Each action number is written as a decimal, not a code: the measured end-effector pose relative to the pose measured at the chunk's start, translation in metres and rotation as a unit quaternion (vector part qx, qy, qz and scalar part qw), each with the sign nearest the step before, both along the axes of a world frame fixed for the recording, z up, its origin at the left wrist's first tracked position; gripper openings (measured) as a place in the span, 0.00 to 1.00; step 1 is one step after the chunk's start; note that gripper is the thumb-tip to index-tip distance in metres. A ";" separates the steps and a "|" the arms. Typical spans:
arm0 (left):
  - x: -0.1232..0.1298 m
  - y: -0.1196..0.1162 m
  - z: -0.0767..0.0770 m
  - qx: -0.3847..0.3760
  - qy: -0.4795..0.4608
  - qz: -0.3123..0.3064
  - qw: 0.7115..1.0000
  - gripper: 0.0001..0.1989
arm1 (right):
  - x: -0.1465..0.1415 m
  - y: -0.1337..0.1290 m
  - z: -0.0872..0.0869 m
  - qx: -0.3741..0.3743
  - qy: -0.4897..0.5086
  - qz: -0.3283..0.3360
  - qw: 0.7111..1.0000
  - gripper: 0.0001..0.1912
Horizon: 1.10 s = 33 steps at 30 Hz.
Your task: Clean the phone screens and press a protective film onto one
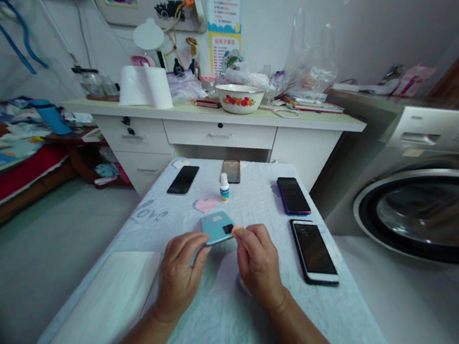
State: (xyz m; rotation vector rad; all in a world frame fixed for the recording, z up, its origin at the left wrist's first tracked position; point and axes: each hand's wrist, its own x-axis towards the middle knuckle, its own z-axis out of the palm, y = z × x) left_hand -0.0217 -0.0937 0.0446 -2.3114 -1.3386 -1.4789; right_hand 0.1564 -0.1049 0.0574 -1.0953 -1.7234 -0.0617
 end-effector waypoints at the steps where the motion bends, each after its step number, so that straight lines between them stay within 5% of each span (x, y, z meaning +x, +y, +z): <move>1: 0.000 0.000 0.000 -0.001 0.000 0.001 1.000 0.06 | 0.001 0.000 0.000 -0.002 0.003 -0.002 1.000 0.14; 22: 0.004 -0.001 0.000 -0.019 -0.012 -0.024 0.999 0.07 | -0.031 -0.006 -0.004 0.029 -0.067 0.052 0.996 0.21; 33: -0.001 -0.001 0.000 -0.014 -0.009 -0.003 1.000 0.06 | -0.014 -0.002 -0.004 0.016 -0.048 0.009 0.999 0.17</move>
